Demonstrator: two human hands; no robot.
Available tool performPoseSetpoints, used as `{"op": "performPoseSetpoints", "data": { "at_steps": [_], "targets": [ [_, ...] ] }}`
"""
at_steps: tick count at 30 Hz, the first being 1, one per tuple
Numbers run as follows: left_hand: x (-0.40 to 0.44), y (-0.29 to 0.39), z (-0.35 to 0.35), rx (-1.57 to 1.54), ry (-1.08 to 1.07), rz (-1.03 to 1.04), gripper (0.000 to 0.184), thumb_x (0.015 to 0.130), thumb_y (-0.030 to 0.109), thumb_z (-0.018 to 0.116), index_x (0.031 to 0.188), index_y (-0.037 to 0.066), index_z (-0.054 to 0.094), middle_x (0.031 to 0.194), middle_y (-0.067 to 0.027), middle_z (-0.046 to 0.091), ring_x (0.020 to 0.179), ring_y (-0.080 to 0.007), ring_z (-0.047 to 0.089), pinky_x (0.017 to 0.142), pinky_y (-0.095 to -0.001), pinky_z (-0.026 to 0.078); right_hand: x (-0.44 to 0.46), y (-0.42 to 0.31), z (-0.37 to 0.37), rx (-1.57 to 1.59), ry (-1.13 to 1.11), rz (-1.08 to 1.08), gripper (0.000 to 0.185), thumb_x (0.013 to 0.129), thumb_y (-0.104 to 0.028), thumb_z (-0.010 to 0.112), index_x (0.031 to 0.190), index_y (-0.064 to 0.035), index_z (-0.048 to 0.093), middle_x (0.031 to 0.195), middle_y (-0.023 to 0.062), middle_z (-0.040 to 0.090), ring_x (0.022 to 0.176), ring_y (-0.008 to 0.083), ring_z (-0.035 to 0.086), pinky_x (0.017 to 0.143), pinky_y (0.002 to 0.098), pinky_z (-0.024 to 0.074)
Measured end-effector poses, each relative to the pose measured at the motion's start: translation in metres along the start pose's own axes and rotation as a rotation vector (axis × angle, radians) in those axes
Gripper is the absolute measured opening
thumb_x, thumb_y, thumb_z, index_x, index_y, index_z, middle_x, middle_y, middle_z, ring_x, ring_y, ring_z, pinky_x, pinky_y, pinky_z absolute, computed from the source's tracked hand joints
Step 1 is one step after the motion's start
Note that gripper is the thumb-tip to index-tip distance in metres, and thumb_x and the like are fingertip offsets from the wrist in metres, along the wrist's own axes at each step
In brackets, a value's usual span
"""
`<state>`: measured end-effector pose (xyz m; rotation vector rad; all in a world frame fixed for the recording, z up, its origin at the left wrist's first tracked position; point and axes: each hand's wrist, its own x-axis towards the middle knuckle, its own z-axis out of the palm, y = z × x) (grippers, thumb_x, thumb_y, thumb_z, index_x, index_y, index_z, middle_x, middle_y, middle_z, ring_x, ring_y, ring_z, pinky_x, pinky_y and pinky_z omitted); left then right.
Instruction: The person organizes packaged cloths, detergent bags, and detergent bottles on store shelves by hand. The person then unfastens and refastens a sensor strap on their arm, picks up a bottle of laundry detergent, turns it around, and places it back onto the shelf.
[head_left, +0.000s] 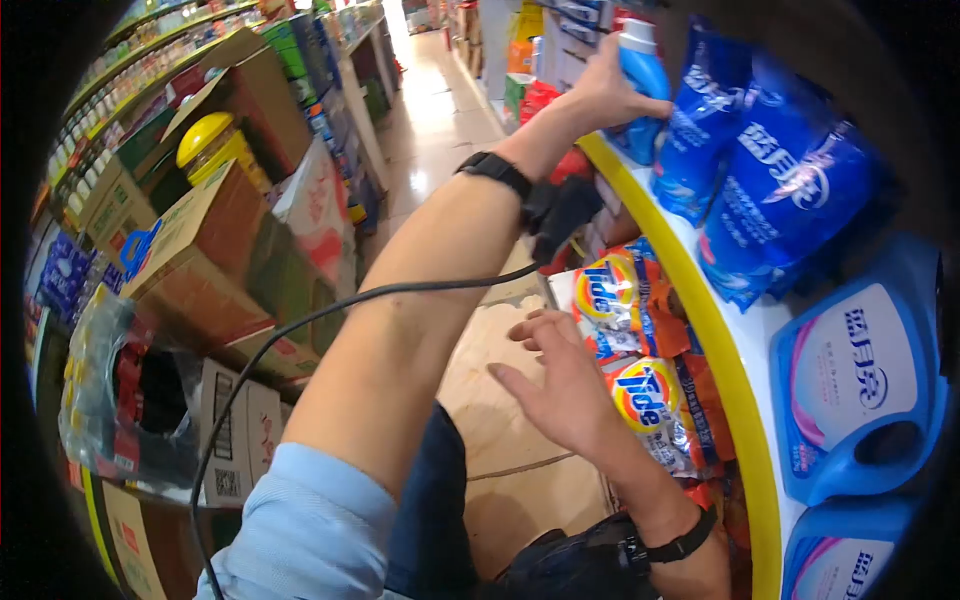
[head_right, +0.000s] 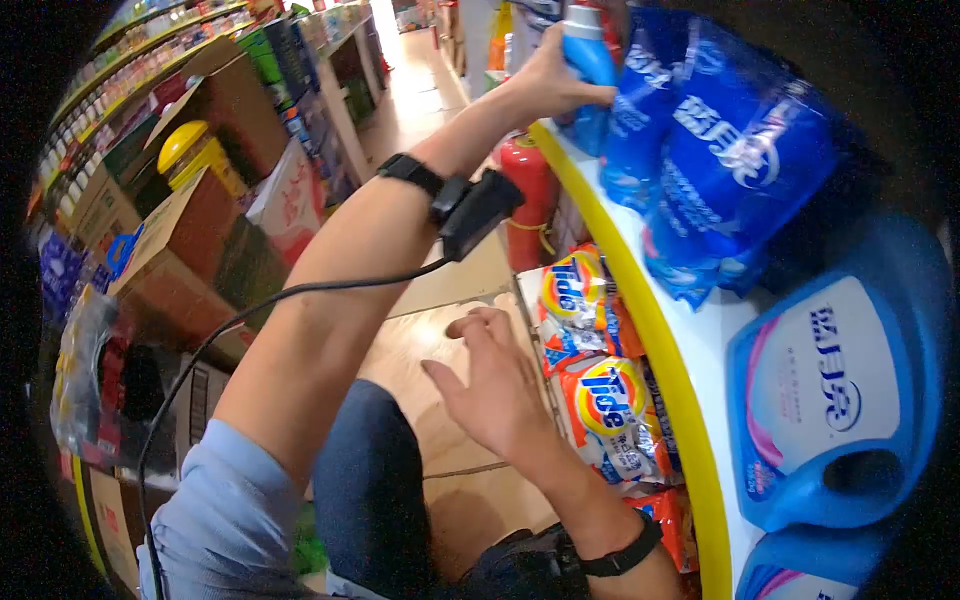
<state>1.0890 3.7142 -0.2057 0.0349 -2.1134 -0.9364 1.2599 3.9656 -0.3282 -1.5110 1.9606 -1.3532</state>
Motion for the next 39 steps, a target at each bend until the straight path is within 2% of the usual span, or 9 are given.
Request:
{"op": "performPoseSetpoints", "data": {
  "at_steps": [6,8,10,14,16,21,23,28,39],
  "targets": [
    [-0.018,0.009,-0.001,-0.074,0.02,-0.197,0.138,0.061,0.042,0.089,0.152,-0.009,-0.001,0.14,-0.0314,0.043,0.128,-0.0394,0.05,0.109,-0.0403,0.041,0.006,-0.001,0.0,-0.008,-0.045,0.017,0.039,0.081,-0.018,0.077,0.109,0.001,0.058,0.113,0.0194,0.055,0.098,0.0332,0.062,0.085,0.0411,0.0523],
    [-0.028,0.0,0.011,-0.161,0.166,-0.203,0.129,0.069,0.031,0.085,0.151,-0.012,-0.005,0.127,-0.0286,0.054,0.115,-0.034,0.059,0.099,-0.0377,0.049,0.007,0.003,0.003,-0.047,-0.054,0.016,0.038,0.082,-0.018,0.077,0.11,0.0006,0.058,0.112,0.0183,0.056,0.097,0.0324,0.062,0.083,0.0408,0.0523],
    [-0.056,0.016,0.012,-0.125,0.399,-0.227,0.094,0.065,0.03,0.081,0.133,-0.01,0.032,0.12,-0.0317,0.056,0.115,-0.0381,0.058,0.099,-0.0442,0.047,0.005,0.005,0.006,0.007,-0.02,-0.009,0.038,0.082,-0.017,0.077,0.11,0.0004,0.059,0.114,0.0176,0.059,0.098,0.0333,0.063,0.084,0.0408,0.0506],
    [-0.101,0.024,0.041,0.02,0.919,-0.336,0.059,0.073,0.024,0.075,0.111,-0.005,0.042,0.107,-0.0292,0.059,0.103,-0.0461,0.059,0.093,-0.05,0.047,0.007,0.031,0.001,-0.336,-0.226,-0.084,0.044,0.08,-0.013,0.076,0.118,0.0005,0.059,0.123,0.0193,0.06,0.109,0.037,0.06,0.095,0.0399,0.0458],
    [-0.137,0.052,0.007,-0.349,0.597,-0.505,0.056,0.082,0.025,0.069,0.123,-0.002,0.042,0.124,-0.029,0.055,0.12,-0.0438,0.052,0.101,-0.0472,0.043,0.011,0.051,-0.001,-0.315,-0.238,-0.209,0.049,0.076,-0.009,0.073,0.122,-0.0005,0.057,0.129,0.0197,0.058,0.113,0.037,0.059,0.098,0.0385,0.0448],
    [-0.161,0.029,0.013,-0.412,0.738,-0.631,0.04,0.083,0.023,0.069,0.11,-0.001,0.051,0.099,-0.0223,0.064,0.097,-0.0371,0.063,0.086,-0.0441,0.049,0.02,0.059,-0.001,-0.266,-0.284,-0.317,0.059,0.072,-0.002,0.069,0.129,-0.0035,0.054,0.131,0.0187,0.057,0.116,0.0356,0.058,0.098,0.0383,0.0458],
    [-0.172,0.014,0.022,-0.386,0.811,-0.635,0.029,0.082,0.02,0.071,0.096,-0.001,0.058,0.081,-0.0166,0.066,0.079,-0.0309,0.067,0.076,-0.0414,0.052,0.023,0.052,-0.002,-0.202,-0.386,0.04,0.053,0.074,-0.007,0.072,0.125,-0.0037,0.055,0.122,0.0173,0.059,0.107,0.0329,0.061,0.092,0.0377,0.0494],
    [-0.204,-0.015,0.019,-0.61,0.574,-0.783,0.026,0.085,0.016,0.063,0.104,-0.001,0.06,0.083,-0.008,0.066,0.069,-0.0157,0.064,0.065,-0.0301,0.052,0.029,0.046,0.003,-0.23,-0.367,0.145,0.04,0.082,-0.021,0.074,0.11,0.0032,0.06,0.113,0.0199,0.06,0.099,0.0344,0.063,0.087,0.04,0.0508],
    [-0.211,-0.023,0.003,-0.783,0.41,-0.944,0.02,0.089,0.017,0.058,0.103,0.001,0.057,0.081,-0.0076,0.064,0.066,-0.0147,0.062,0.056,-0.0277,0.048,0.026,0.055,0.004,-0.367,-0.458,0.086,0.036,0.082,-0.019,0.074,0.109,0.0015,0.06,0.115,0.021,0.059,0.109,0.0387,0.058,0.096,0.0421,0.0455]
  ]
}}
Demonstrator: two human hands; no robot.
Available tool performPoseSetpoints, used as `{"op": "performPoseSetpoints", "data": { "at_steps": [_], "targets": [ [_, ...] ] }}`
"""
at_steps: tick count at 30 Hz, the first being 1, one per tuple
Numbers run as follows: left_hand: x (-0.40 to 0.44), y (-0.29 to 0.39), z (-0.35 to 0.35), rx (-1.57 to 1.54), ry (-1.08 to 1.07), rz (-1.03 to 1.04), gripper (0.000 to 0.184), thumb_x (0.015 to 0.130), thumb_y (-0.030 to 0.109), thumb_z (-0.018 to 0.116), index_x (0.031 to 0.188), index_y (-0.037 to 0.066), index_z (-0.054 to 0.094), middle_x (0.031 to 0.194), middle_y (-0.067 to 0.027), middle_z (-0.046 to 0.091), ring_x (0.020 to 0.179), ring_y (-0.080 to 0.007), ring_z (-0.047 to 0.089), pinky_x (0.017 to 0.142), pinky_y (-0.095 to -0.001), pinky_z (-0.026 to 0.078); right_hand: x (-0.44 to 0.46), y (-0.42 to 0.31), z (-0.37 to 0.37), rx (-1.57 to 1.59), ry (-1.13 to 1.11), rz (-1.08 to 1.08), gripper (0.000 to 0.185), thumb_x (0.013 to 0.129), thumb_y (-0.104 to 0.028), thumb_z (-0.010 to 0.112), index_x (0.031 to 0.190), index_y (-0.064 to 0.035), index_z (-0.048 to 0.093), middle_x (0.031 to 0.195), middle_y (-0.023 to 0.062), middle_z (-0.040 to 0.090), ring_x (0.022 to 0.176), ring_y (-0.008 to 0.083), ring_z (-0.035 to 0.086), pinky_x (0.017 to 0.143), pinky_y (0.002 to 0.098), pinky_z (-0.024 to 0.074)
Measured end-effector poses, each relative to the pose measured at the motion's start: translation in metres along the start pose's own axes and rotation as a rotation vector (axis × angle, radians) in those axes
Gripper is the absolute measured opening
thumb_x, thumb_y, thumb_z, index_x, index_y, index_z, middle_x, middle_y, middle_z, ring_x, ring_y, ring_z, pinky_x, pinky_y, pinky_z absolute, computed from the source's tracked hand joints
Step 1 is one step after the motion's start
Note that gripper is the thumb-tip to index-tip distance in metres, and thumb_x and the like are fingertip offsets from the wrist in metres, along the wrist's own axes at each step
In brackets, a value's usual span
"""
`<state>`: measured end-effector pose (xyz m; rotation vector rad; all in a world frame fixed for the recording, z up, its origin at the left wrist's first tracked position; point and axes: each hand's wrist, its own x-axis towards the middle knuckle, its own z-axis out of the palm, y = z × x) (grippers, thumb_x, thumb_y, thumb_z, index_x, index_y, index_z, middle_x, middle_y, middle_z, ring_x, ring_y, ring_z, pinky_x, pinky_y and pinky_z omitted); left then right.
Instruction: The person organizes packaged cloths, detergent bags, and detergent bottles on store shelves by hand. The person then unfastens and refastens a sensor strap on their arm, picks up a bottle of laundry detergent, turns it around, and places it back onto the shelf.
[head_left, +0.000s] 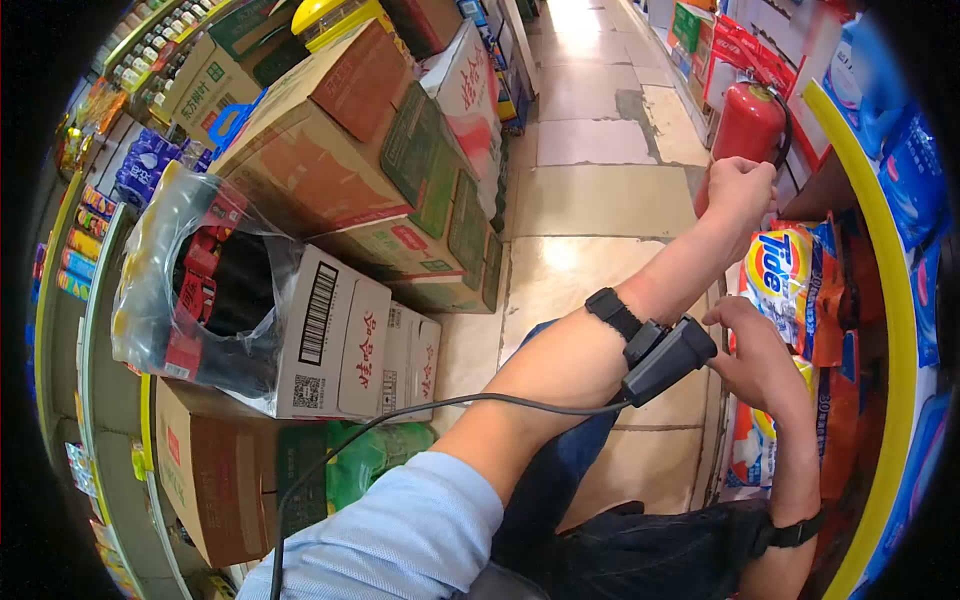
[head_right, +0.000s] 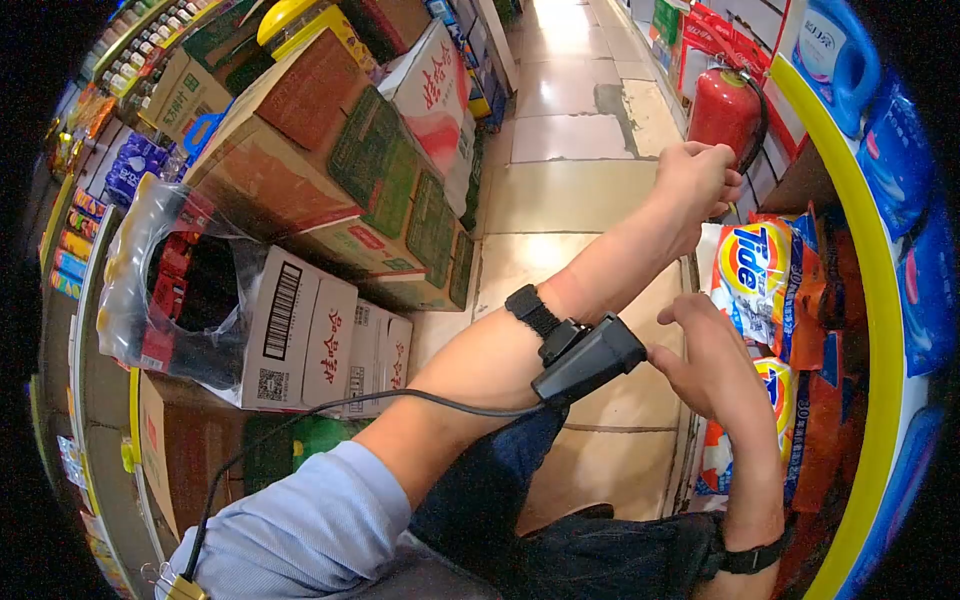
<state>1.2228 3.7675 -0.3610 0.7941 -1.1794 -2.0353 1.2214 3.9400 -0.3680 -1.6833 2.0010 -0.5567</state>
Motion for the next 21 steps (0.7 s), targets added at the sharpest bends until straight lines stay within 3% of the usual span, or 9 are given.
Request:
{"op": "performPoseSetpoints", "data": {
  "at_steps": [3,5,6,7,8,9,16,21],
  "targets": [
    [0.005,-0.005,0.001,0.01,-0.013,-0.008,0.02,0.089,0.015,0.059,0.103,0.001,0.057,0.081,-0.0076,0.064,0.065,-0.0149,0.061,0.055,-0.0287,0.048,0.001,0.006,0.002,0.005,-0.022,-0.08,0.034,0.079,-0.011,0.073,0.109,0.001,0.059,0.113,0.0199,0.059,0.11,0.0386,0.057,0.097,0.042,0.0454],
    [0.019,-0.022,0.003,0.062,0.015,0.088,0.015,0.085,0.013,0.06,0.092,-0.001,0.063,0.076,-0.0099,0.064,0.065,-0.0185,0.063,0.058,-0.0325,0.05,0.0,0.002,0.0,0.06,-0.024,-0.001,0.035,0.076,-0.004,0.069,0.109,0.001,0.058,0.111,0.0188,0.059,0.109,0.0372,0.058,0.097,0.0421,0.045],
    [0.029,-0.032,0.008,0.046,0.05,0.107,0.016,0.083,0.013,0.061,0.086,-0.003,0.064,0.075,-0.0132,0.066,0.067,-0.0244,0.066,0.063,-0.037,0.053,0.001,-0.001,-0.001,0.073,-0.036,-0.001,0.039,0.072,0.001,0.065,0.11,0.0001,0.058,0.113,0.0179,0.059,0.111,0.0364,0.058,0.1,0.0415,0.0433],
    [0.024,-0.029,0.011,0.156,0.162,0.125,0.02,0.08,0.013,0.064,0.092,-0.003,0.063,0.086,-0.0185,0.068,0.081,-0.0302,0.069,0.075,-0.0407,0.055,0.001,0.012,0.002,0.042,0.002,-0.121,0.04,0.072,0.004,0.062,0.111,-0.0001,0.058,0.116,0.0179,0.061,0.112,0.0352,0.059,0.102,0.0395,0.0422],
    [0.011,-0.022,0.014,0.157,0.275,0.107,0.019,0.078,0.013,0.065,0.092,-0.001,0.065,0.097,-0.025,0.069,0.097,-0.0379,0.068,0.088,-0.0439,0.052,0.005,0.006,0.0,0.063,-0.036,-0.078,0.041,0.072,0.005,0.06,0.113,0.0001,0.057,0.117,0.0181,0.062,0.112,0.0351,0.059,0.102,0.0382,0.0418],
    [0.011,-0.02,0.016,0.142,0.243,0.066,0.021,0.08,0.012,0.065,0.097,0.0,0.062,0.101,-0.0259,0.067,0.1,-0.0397,0.066,0.091,-0.0448,0.051,0.006,0.002,-0.002,0.081,-0.076,-0.022,0.043,0.071,0.005,0.059,0.114,0.0002,0.057,0.118,0.0182,0.063,0.113,0.0349,0.059,0.102,0.037,0.0413],
    [0.005,-0.019,0.029,0.157,0.255,0.031,0.02,0.083,0.011,0.065,0.099,0.001,0.058,0.102,-0.0237,0.066,0.101,-0.0388,0.065,0.089,-0.0453,0.051,0.008,0.005,0.005,0.175,-0.084,0.023,0.055,0.072,0.005,0.059,0.126,-0.0015,0.057,0.12,0.0189,0.063,0.11,0.0354,0.058,0.1,0.0353,0.041],
    [0.009,-0.027,0.028,0.208,0.246,0.028,0.021,0.083,0.01,0.065,0.1,0.002,0.058,0.104,-0.0235,0.065,0.103,-0.0389,0.065,0.09,-0.0446,0.051,0.005,0.02,0.008,0.058,-0.011,-0.012,0.058,0.072,0.005,0.059,0.129,-0.0016,0.055,0.124,0.0199,0.061,0.11,0.0352,0.057,0.098,0.0352,0.0416]
  ]
}}
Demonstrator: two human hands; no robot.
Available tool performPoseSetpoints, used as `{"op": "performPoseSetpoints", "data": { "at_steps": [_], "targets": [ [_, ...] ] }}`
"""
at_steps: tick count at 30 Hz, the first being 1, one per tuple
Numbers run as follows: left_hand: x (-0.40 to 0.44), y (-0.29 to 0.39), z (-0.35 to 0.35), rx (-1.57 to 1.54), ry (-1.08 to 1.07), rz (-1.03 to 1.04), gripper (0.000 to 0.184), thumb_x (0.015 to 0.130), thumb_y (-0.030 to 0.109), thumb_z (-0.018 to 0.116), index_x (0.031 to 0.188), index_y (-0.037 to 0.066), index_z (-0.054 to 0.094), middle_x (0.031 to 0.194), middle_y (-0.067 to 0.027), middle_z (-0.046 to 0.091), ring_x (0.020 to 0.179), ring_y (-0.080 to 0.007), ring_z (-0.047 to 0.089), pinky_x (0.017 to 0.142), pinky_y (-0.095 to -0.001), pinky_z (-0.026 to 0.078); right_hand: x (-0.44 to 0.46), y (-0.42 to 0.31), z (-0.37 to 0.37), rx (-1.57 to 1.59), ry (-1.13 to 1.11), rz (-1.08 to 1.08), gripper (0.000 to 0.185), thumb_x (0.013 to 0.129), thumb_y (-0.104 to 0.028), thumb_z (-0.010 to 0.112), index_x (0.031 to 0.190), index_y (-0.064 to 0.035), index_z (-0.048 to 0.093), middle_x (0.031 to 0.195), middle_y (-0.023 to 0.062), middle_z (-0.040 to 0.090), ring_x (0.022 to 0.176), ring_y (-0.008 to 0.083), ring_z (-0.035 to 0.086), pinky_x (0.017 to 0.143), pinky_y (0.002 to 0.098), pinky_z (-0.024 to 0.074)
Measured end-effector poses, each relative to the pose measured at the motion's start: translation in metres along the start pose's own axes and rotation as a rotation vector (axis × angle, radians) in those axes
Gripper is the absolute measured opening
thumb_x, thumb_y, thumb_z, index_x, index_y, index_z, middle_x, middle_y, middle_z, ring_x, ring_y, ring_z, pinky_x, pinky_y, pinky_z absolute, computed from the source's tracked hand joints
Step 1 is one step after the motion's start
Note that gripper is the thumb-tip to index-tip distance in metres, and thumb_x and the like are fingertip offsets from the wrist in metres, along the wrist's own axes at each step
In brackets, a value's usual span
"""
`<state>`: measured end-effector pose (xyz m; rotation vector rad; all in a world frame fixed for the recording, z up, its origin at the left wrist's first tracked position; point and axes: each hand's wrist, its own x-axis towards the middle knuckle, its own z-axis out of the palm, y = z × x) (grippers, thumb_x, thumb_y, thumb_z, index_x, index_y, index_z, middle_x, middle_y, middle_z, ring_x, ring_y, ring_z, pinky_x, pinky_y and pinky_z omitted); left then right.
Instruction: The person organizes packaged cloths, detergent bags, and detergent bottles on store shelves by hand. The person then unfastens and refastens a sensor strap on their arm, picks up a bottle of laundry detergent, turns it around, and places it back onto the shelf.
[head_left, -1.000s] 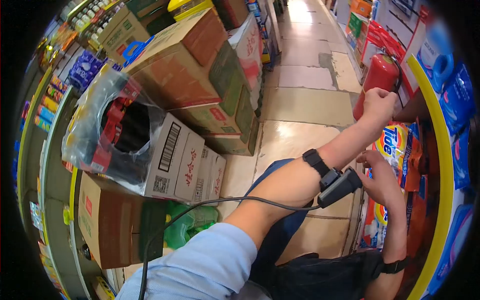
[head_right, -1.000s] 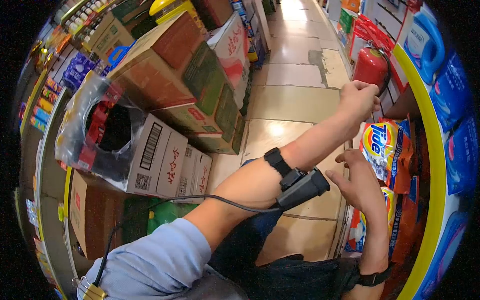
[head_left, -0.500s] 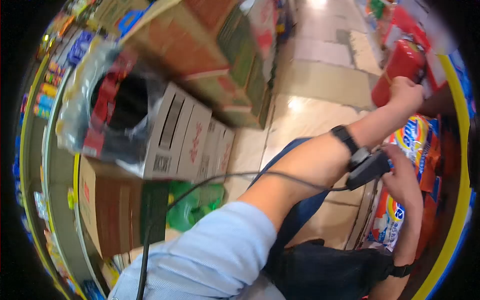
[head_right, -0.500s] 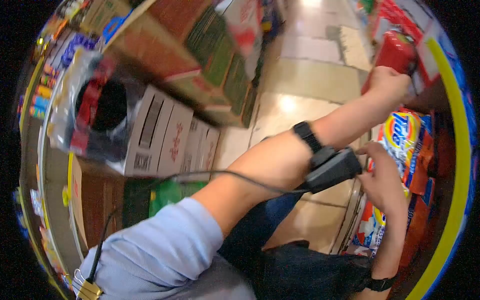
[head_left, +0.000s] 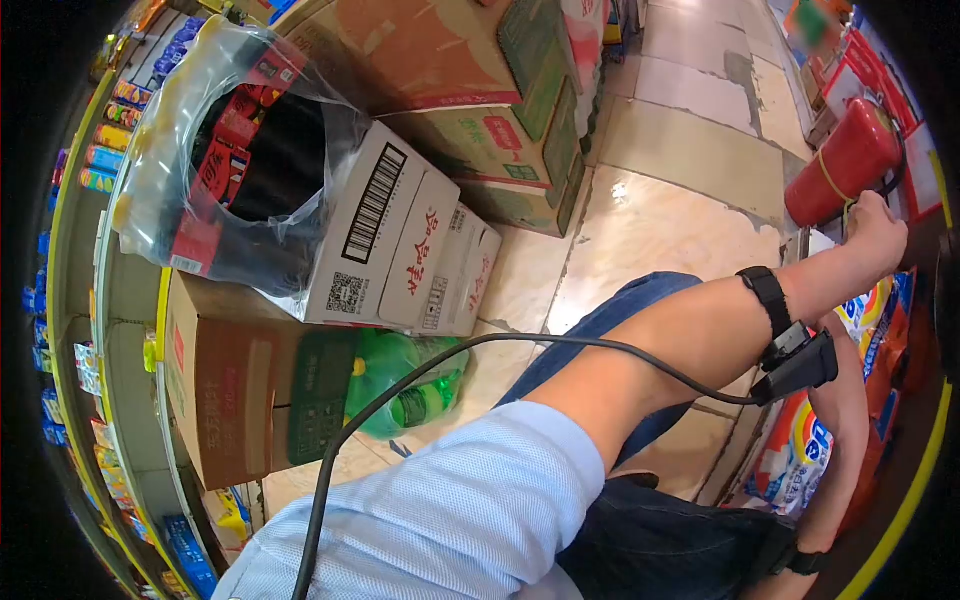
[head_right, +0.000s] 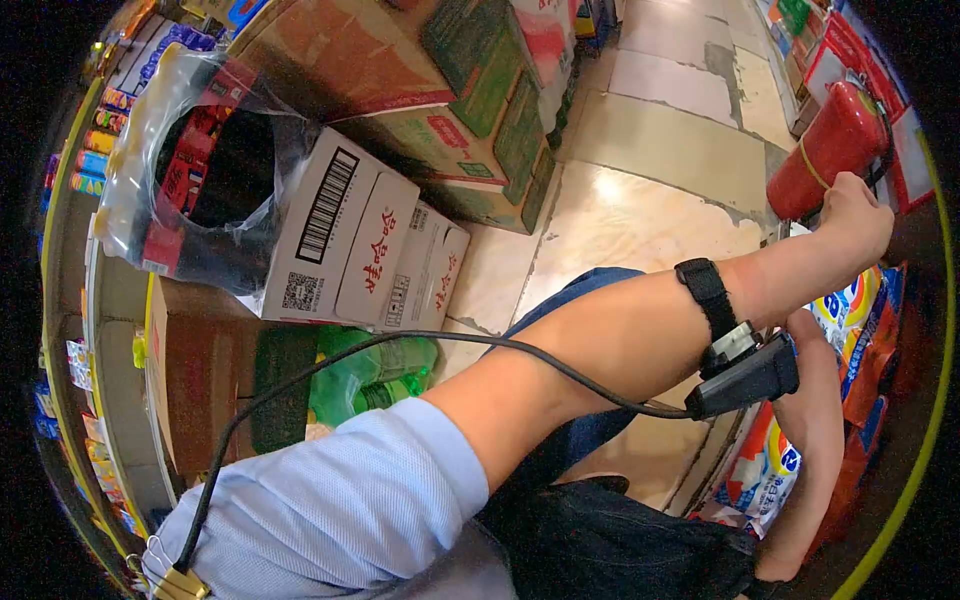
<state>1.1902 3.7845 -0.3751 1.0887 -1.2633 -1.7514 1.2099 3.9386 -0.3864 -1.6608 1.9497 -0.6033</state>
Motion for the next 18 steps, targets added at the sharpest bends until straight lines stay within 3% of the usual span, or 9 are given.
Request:
{"op": "performPoseSetpoints", "data": {
  "at_steps": [2,18],
  "targets": [
    [0.005,-0.003,0.002,-0.008,-0.028,0.004,0.021,0.084,0.011,0.065,0.1,0.003,0.054,0.1,-0.0205,0.062,0.1,-0.0383,0.062,0.088,-0.0463,0.049,0.002,-0.004,-0.001,0.023,-0.023,-0.004,0.058,0.072,0.005,0.059,0.129,-0.0018,0.055,0.123,0.0199,0.061,0.111,0.0352,0.057,0.099,0.0353,0.0413],
    [-0.002,-0.008,0.008,0.032,-0.016,0.029,0.018,0.083,0.009,0.062,0.098,0.001,0.055,0.101,-0.0231,0.062,0.101,-0.0413,0.062,0.089,-0.0485,0.049,0.004,-0.013,-0.004,0.028,-0.075,-0.012,0.051,0.072,0.003,0.058,0.123,-0.0022,0.057,0.116,0.0198,0.064,0.103,0.0318,0.059,0.093,0.0331,0.0433]
  ]
}}
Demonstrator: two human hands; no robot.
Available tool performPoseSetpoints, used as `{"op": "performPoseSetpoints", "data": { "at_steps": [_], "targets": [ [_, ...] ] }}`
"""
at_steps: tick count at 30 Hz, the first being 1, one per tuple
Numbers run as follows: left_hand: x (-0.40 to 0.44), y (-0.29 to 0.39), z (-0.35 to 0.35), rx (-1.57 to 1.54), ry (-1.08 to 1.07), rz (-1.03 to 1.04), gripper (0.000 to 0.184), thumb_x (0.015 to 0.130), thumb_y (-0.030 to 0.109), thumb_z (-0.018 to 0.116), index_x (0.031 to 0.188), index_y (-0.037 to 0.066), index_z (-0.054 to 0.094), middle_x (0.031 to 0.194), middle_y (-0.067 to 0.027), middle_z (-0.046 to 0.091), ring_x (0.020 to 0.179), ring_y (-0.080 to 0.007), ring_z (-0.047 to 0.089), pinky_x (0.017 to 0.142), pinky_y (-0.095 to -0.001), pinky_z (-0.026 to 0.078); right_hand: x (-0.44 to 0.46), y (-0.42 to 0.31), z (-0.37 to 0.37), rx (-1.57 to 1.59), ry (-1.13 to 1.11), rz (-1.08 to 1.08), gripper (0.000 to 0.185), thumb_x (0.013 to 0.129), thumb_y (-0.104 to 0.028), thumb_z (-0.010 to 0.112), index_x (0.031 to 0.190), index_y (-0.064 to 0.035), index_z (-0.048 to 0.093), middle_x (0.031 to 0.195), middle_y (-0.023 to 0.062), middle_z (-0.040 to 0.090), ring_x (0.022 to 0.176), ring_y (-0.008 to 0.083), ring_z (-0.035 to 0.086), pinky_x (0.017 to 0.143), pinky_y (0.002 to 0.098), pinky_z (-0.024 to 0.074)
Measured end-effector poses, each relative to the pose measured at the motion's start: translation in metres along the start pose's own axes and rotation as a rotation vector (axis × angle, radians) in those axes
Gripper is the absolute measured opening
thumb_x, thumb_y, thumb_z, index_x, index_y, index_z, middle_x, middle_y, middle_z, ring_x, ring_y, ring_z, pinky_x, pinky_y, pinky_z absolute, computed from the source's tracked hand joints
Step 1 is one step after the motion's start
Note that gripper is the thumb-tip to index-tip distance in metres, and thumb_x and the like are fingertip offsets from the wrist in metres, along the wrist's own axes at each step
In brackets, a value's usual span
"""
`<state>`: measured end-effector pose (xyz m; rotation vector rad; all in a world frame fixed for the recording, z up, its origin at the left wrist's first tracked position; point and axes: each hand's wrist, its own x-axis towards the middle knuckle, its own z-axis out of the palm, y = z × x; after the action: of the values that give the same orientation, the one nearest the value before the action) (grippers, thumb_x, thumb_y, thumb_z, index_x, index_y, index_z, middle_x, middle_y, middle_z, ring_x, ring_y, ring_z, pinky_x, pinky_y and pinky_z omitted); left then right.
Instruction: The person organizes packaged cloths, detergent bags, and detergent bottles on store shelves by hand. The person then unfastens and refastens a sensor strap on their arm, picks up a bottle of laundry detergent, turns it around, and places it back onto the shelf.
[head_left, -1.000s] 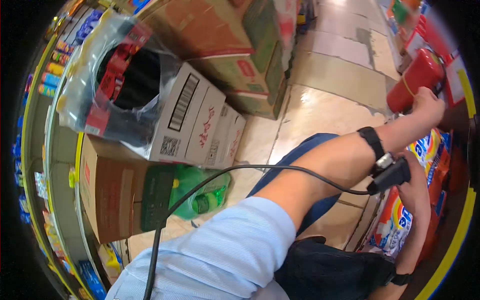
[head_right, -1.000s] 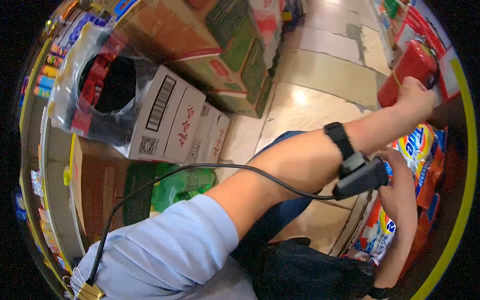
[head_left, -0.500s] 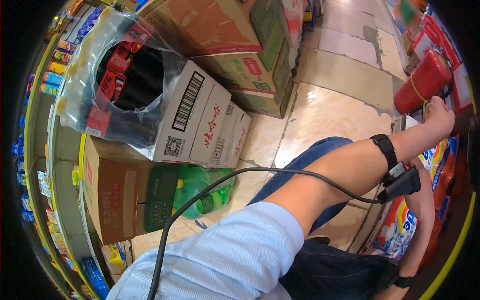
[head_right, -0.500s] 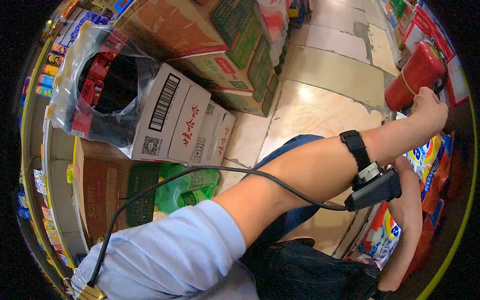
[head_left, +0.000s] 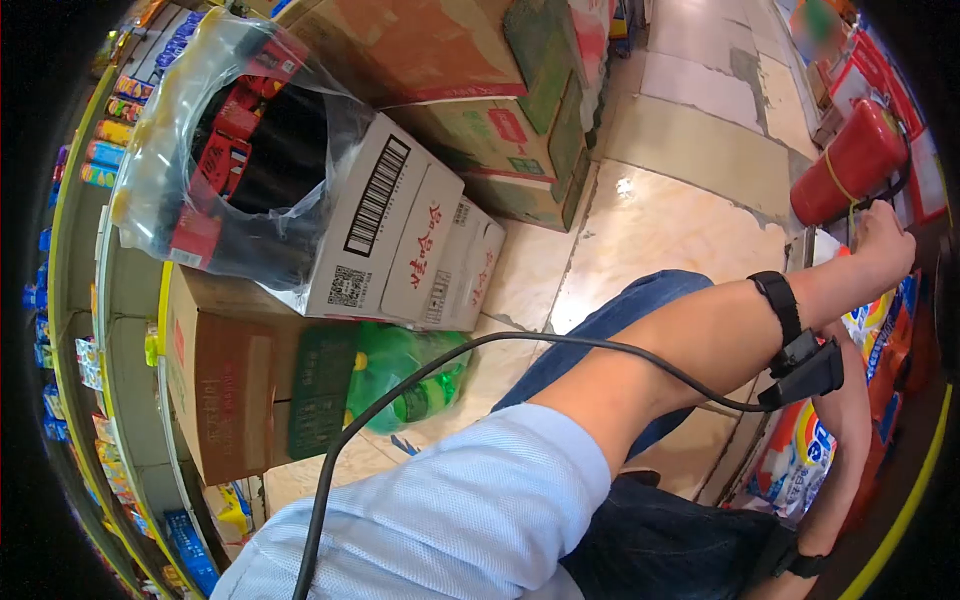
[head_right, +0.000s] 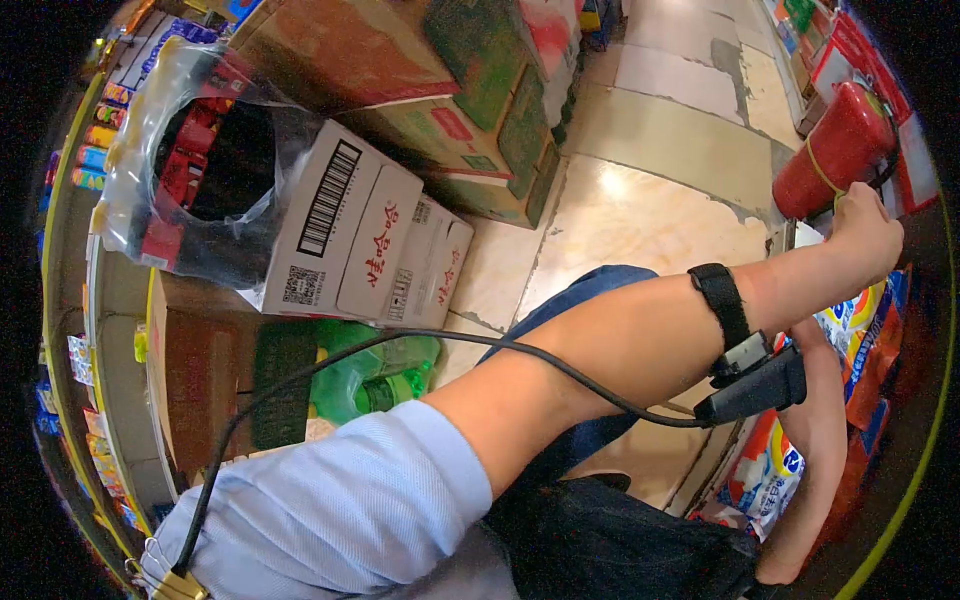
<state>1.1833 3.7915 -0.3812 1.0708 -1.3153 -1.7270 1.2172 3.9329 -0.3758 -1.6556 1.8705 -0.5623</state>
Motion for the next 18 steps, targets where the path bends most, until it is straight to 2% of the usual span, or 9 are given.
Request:
{"op": "performPoseSetpoints", "data": {
  "at_steps": [6,8,10,11,12,14,15,16,18],
  "targets": [
    [0.006,-0.003,0.001,0.031,0.035,0.016,0.016,0.084,0.007,0.06,0.098,0.001,0.054,0.1,-0.0236,0.062,0.101,-0.0424,0.061,0.088,-0.0491,0.049,-0.002,0.002,0.002,-0.006,0.016,0.006,0.047,0.075,-0.001,0.06,0.122,-0.0016,0.057,0.113,0.0207,0.065,0.103,0.0332,0.06,0.093,0.0344,0.0439],
    [0.008,-0.002,0.003,0.029,-0.003,0.033,0.02,0.085,0.007,0.059,0.103,0.0,0.053,0.102,-0.0247,0.062,0.107,-0.043,0.06,0.089,-0.0503,0.05,-0.004,0.006,0.001,0.027,0.001,-0.023,0.045,0.076,-0.003,0.062,0.121,-0.0008,0.057,0.113,0.0211,0.065,0.104,0.0341,0.06,0.093,0.0349,0.044],
    [0.005,0.002,0.013,0.03,0.065,-0.035,0.024,0.086,0.008,0.058,0.108,0.0,0.051,0.103,-0.0254,0.062,0.109,-0.0442,0.059,0.09,-0.0513,0.05,-0.008,0.019,0.001,0.019,-0.033,0.06,0.043,0.078,-0.006,0.063,0.12,-0.0002,0.057,0.112,0.022,0.065,0.105,0.0342,0.061,0.095,0.0356,0.0437],
    [0.013,-0.001,0.024,0.082,0.076,-0.03,0.027,0.088,0.011,0.058,0.112,0.001,0.049,0.104,-0.0256,0.061,0.108,-0.0455,0.06,0.091,-0.0519,0.05,-0.009,0.021,0.003,0.007,-0.016,-0.03,0.044,0.079,-0.006,0.064,0.122,-0.0008,0.058,0.118,0.0209,0.064,0.11,0.0312,0.06,0.098,0.0359,0.0426],
    [0.02,-0.01,0.031,0.08,0.083,-0.034,0.027,0.088,0.011,0.058,0.112,0.001,0.049,0.104,-0.0256,0.061,0.108,-0.0455,0.06,0.091,-0.0519,0.05,-0.014,0.03,0.003,0.007,-0.024,-0.032,0.044,0.079,-0.006,0.064,0.122,-0.0008,0.058,0.118,0.0209,0.064,0.11,0.0312,0.06,0.098,0.0359,0.0426],
    [0.016,-0.011,0.033,0.047,0.026,-0.004,0.029,0.089,0.014,0.06,0.113,0.0,0.049,0.107,-0.0263,0.062,0.107,-0.0463,0.06,0.092,-0.0528,0.049,-0.025,0.063,-0.003,-0.051,-0.04,0.003,0.049,0.081,-0.006,0.063,0.129,-0.0005,0.054,0.129,0.0184,0.059,0.119,0.0269,0.056,0.103,0.0356,0.0406],
    [0.009,-0.007,0.029,0.037,0.004,-0.017,0.031,0.089,0.017,0.061,0.112,0.0,0.05,0.111,-0.0256,0.063,0.107,-0.0455,0.061,0.092,-0.0532,0.049,-0.025,0.078,-0.008,0.022,-0.117,0.047,0.06,0.081,-0.01,0.066,0.137,0.0002,0.046,0.138,0.0164,0.054,0.126,0.0243,0.052,0.105,0.0352,0.0391],
    [0.006,-0.003,0.029,0.034,0.008,-0.013,0.031,0.089,0.017,0.061,0.112,0.0,0.05,0.111,-0.0256,0.063,0.107,-0.0455,0.061,0.092,-0.0532,0.049,-0.026,0.098,-0.012,0.018,-0.118,0.042,0.06,0.081,-0.01,0.066,0.137,0.0002,0.046,0.138,0.0164,0.054,0.126,0.0243,0.052,0.105,0.0352,0.0391],
    [-0.001,0.001,0.03,0.096,-0.061,-0.075,0.028,0.093,0.019,0.056,0.113,0.0,0.052,0.115,-0.0251,0.062,0.109,-0.0448,0.061,0.093,-0.0528,0.048,-0.029,0.144,-0.014,0.06,-0.116,-0.002,0.06,0.082,-0.009,0.066,0.138,-0.0036,0.046,0.132,0.0119,0.056,0.114,0.02,0.055,0.097,0.0331,0.0439]
  ]
}}
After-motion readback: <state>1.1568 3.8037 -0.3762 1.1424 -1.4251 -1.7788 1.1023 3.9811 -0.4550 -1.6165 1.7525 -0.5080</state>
